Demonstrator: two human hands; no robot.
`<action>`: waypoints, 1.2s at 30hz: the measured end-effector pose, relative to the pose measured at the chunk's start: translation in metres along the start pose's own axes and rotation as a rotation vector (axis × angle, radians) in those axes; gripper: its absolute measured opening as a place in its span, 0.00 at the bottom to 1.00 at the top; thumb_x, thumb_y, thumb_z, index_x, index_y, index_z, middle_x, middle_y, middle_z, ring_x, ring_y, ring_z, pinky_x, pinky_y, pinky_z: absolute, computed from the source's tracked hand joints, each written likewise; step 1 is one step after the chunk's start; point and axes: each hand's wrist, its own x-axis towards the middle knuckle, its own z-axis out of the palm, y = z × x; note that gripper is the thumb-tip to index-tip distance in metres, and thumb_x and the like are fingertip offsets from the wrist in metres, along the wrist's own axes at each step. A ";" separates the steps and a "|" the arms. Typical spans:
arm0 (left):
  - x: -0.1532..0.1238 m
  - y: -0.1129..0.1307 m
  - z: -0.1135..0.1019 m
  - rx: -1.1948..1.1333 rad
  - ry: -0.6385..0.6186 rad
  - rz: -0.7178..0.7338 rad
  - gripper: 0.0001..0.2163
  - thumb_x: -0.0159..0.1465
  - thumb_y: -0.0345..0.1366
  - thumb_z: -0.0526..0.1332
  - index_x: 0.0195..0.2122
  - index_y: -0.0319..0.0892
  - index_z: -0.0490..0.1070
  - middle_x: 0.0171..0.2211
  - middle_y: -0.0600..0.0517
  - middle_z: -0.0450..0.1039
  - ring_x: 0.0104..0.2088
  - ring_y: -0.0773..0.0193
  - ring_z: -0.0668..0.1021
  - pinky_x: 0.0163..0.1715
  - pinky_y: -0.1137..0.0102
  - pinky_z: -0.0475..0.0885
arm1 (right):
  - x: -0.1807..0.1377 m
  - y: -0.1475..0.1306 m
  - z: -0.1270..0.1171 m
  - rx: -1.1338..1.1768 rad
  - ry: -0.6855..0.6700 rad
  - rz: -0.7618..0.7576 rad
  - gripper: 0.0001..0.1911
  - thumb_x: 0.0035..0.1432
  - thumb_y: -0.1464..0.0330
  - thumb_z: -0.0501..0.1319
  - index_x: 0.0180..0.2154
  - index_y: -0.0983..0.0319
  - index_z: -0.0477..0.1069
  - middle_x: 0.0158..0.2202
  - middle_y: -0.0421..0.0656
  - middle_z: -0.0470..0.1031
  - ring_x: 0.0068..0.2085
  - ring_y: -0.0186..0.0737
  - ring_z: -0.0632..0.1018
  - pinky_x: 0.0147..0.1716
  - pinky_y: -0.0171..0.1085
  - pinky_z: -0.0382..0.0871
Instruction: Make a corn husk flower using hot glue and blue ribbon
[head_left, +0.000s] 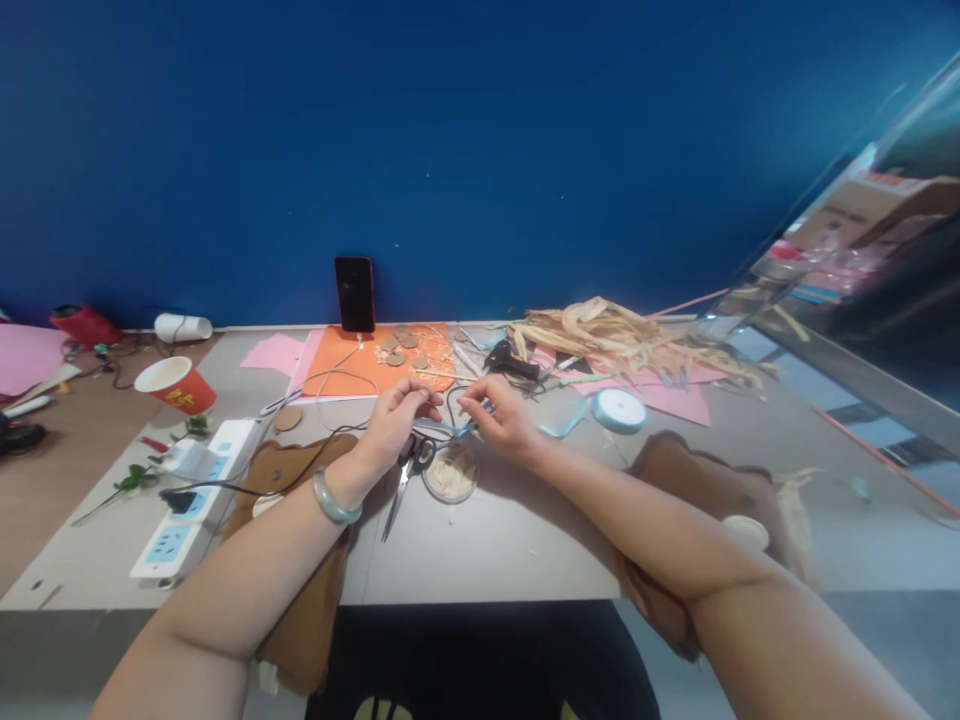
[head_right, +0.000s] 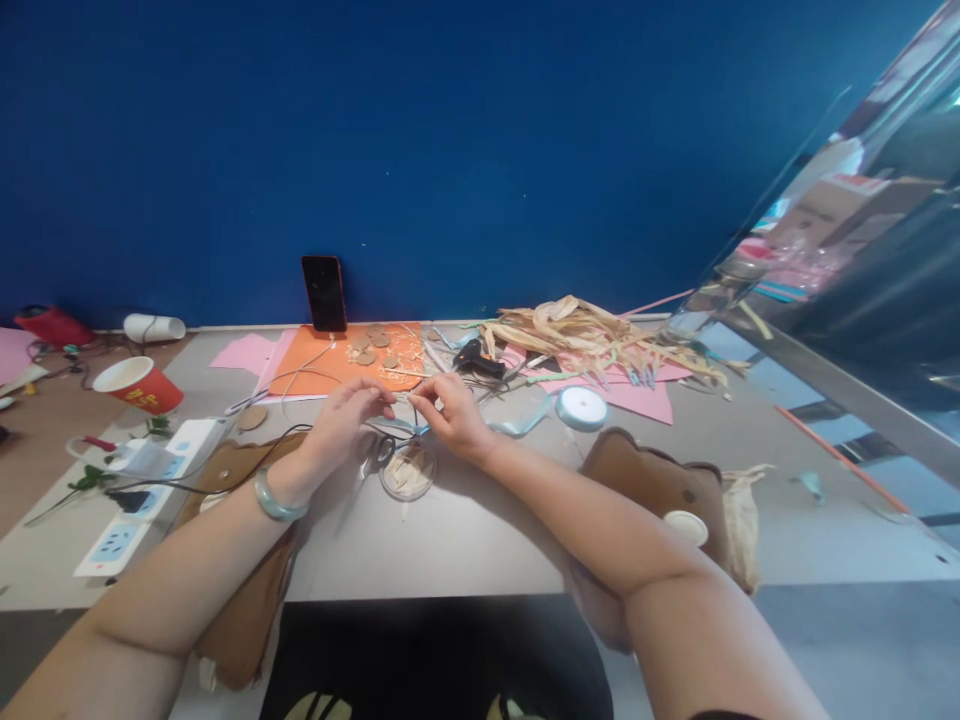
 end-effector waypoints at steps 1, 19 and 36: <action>0.001 -0.001 -0.001 -0.029 -0.007 -0.012 0.04 0.56 0.35 0.59 0.27 0.41 0.67 0.28 0.53 0.75 0.26 0.67 0.77 0.30 0.71 0.70 | 0.000 0.000 0.000 0.001 -0.002 0.017 0.11 0.63 0.62 0.57 0.29 0.60 0.67 0.28 0.42 0.72 0.32 0.39 0.71 0.35 0.39 0.65; -0.002 0.002 0.003 -0.284 -0.137 -0.027 0.10 0.58 0.41 0.63 0.26 0.40 0.72 0.34 0.49 0.79 0.40 0.59 0.80 0.52 0.60 0.69 | 0.000 -0.011 0.003 0.102 0.045 -0.002 0.09 0.61 0.63 0.61 0.34 0.61 0.76 0.32 0.44 0.80 0.32 0.38 0.77 0.39 0.40 0.67; 0.000 -0.008 0.004 0.158 -0.052 0.202 0.09 0.57 0.41 0.64 0.30 0.42 0.68 0.24 0.54 0.72 0.27 0.65 0.75 0.33 0.70 0.68 | 0.028 0.013 -0.004 -0.294 0.056 0.006 0.20 0.65 0.64 0.52 0.21 0.60 0.64 0.19 0.41 0.67 0.28 0.40 0.69 0.39 0.43 0.62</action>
